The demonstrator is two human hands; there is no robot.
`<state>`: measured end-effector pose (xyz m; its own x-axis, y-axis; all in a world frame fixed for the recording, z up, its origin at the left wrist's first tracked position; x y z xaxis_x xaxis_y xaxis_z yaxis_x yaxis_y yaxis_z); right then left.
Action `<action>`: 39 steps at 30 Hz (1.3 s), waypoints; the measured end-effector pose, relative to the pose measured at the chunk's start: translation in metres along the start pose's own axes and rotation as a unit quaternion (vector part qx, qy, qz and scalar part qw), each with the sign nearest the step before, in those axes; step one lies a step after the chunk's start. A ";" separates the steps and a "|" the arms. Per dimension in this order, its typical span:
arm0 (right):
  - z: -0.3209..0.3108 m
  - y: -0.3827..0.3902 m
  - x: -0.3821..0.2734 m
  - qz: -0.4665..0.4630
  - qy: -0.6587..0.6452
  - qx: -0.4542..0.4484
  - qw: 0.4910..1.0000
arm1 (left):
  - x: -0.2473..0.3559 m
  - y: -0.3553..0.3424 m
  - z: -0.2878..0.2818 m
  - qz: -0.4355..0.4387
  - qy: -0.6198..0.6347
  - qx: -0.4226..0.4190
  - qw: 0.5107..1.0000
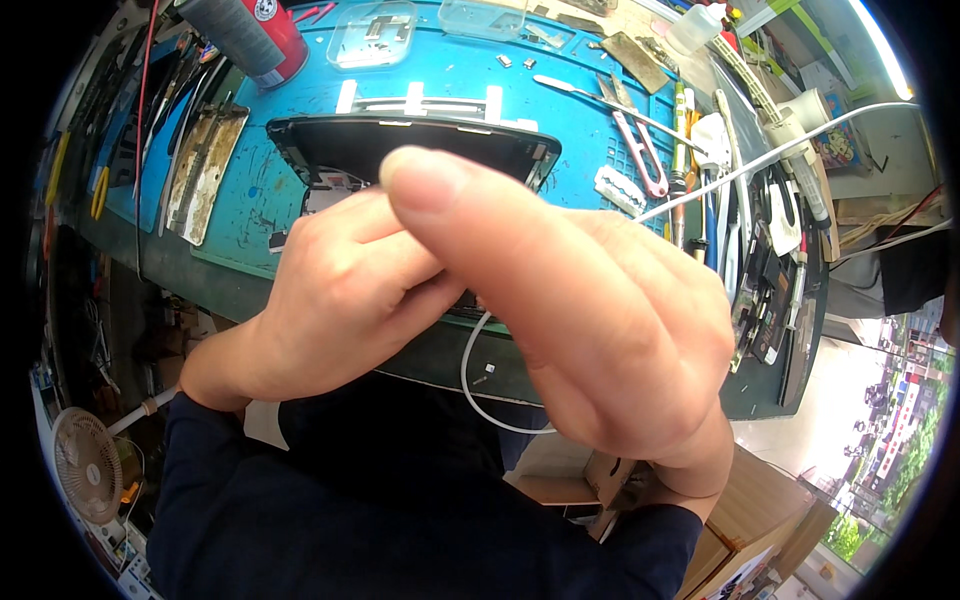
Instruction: The person works on a disassembled smartphone at a cluttered workbench. They use a yellow-handled screwdriver to remove screws, then use pliers to handle small components. Later, they use a soldering iron to work on the phone's internal circuitry.
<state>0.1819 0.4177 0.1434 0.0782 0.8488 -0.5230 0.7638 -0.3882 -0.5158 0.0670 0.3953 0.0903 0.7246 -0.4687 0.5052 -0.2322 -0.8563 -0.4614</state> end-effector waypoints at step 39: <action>-0.003 0.005 0.007 0.000 -0.002 0.008 1.000 | -0.002 -0.001 0.002 -0.004 0.009 -0.002 1.000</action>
<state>0.1885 0.4228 0.1396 0.0746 0.8474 -0.5256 0.7540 -0.3929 -0.5264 0.0676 0.3971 0.0879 0.7155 -0.4646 0.5217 -0.2280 -0.8612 -0.4543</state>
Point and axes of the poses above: each hand's wrist, its own y-axis away from the middle knuckle, its own z-axis out of the palm, x = y × z, the point moved 9 cm from there along -y, towards the middle knuckle, and after that the axes turned 6 degrees about -y, right-handed, at the moved point
